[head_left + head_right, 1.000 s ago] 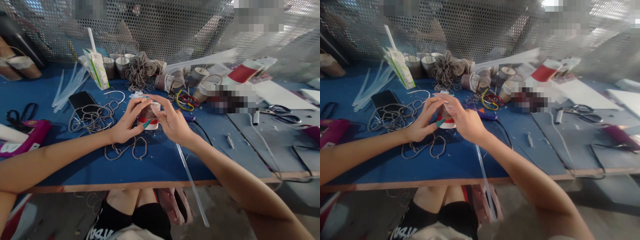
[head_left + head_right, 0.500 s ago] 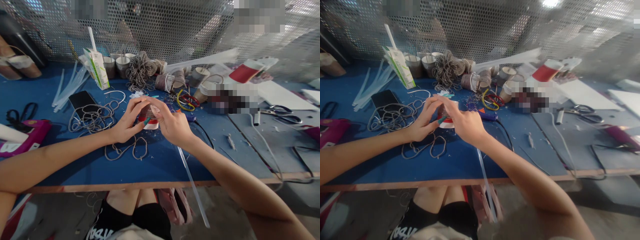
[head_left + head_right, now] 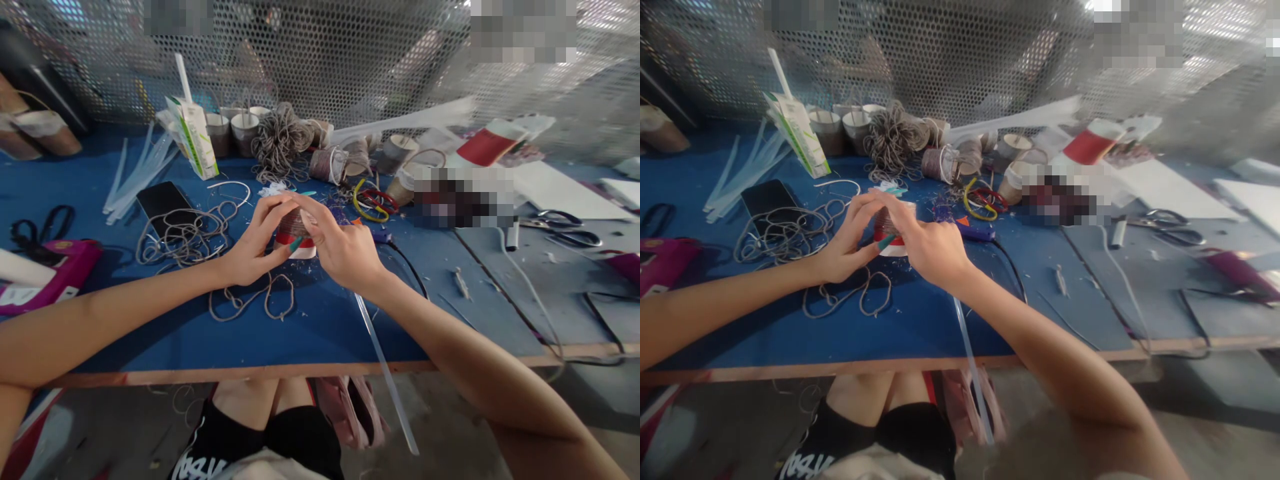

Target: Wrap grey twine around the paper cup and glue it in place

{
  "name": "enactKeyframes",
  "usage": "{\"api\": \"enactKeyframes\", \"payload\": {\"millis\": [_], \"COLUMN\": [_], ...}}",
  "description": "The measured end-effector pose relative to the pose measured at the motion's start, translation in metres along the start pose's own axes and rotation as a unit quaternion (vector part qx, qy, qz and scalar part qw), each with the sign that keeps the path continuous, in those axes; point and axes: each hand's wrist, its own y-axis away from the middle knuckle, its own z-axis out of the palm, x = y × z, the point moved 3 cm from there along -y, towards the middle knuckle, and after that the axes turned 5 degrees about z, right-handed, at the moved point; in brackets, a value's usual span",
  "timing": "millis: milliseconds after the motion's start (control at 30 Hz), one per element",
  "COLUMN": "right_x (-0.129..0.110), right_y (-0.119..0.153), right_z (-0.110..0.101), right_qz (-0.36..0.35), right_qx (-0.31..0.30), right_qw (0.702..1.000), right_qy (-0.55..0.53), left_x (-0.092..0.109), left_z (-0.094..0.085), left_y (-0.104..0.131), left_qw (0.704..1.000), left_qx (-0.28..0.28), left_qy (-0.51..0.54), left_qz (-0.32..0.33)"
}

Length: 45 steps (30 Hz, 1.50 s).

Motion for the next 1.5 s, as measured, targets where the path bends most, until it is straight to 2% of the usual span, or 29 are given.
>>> {"api": "enactKeyframes", "payload": {"millis": [333,733,1033,1500], "right_x": [0.008,0.017,0.016,0.017], "right_y": [0.002,-0.002,-0.003,-0.005], "right_z": [0.002,0.010,0.013,0.022], "right_qz": [0.014,-0.015,-0.029,-0.016], "right_qx": [0.019,0.044,0.035,0.037], "right_qw": [0.998,0.997,0.997,0.997], "right_qy": [-0.054,-0.069,-0.062,-0.062], "left_x": [0.001,-0.001,-0.004,-0.007], "left_z": [-0.003,-0.003,-0.002,-0.002], "left_y": [0.000,0.000,0.001,0.002], "left_qw": [0.999,0.995,0.996,0.991], "left_qx": [-0.003,0.003,0.015,0.009], "left_qy": [0.037,0.098,0.070,0.126], "left_qz": [-0.008,-0.022,-0.046,-0.049]}}
